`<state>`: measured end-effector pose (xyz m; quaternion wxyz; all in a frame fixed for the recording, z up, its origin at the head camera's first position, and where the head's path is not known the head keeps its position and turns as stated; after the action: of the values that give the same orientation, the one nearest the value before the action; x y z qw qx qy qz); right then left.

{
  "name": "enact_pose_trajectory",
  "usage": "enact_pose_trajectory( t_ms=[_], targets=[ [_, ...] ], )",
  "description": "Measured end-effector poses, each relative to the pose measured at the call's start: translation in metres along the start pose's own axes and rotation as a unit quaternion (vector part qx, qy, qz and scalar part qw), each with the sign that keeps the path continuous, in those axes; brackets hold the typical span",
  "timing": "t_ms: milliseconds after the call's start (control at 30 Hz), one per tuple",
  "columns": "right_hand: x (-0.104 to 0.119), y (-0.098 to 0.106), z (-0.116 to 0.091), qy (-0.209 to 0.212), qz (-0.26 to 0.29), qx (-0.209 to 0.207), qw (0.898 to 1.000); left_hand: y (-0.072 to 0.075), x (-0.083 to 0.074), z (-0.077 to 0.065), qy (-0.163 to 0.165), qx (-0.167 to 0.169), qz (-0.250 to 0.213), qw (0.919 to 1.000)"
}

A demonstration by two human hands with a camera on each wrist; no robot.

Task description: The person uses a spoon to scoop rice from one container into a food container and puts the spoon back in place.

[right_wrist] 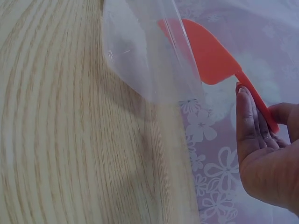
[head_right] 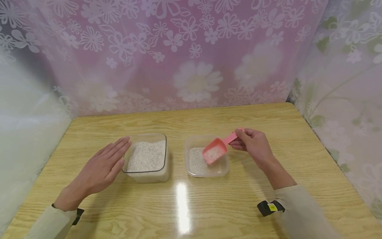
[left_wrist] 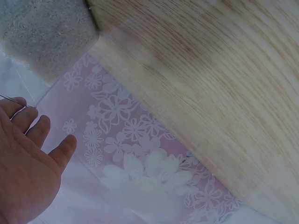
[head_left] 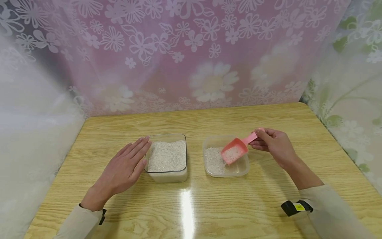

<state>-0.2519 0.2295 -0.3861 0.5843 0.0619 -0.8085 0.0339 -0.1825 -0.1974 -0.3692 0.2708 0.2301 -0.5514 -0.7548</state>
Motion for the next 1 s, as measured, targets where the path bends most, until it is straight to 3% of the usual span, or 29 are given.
enact_pose_trajectory(
  t_ms=[500,633,800,1000],
  targets=[
    [0.011,0.0,-0.004,0.021,-0.063,0.02,0.998,0.0,0.0,0.0,0.002,-0.001,-0.003,1.0],
    [0.015,-0.002,-0.006,0.037,-0.107,0.02,0.993,0.0,0.0,-0.001,0.001,-0.002,-0.002,1.0],
    [0.027,-0.007,-0.013,0.09,-0.191,0.017,0.977,0.0,0.0,0.0,0.0,-0.003,-0.003,1.0],
    [0.045,-0.02,-0.026,0.167,-0.29,0.0,0.942,0.0,0.0,0.0,-0.001,-0.005,-0.005,1.0]
  ],
)
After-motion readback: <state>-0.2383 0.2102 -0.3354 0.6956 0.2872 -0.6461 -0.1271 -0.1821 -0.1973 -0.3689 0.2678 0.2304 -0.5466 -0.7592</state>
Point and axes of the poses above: each hand's wrist, its own z-axis towards the middle knuckle, its own y-axis out of the back of the hand, x = y × z, the point moved 7 cm from there along z, towards the middle knuckle, and after that the axes turned 12 degrees about -y, right-handed, at the moved point
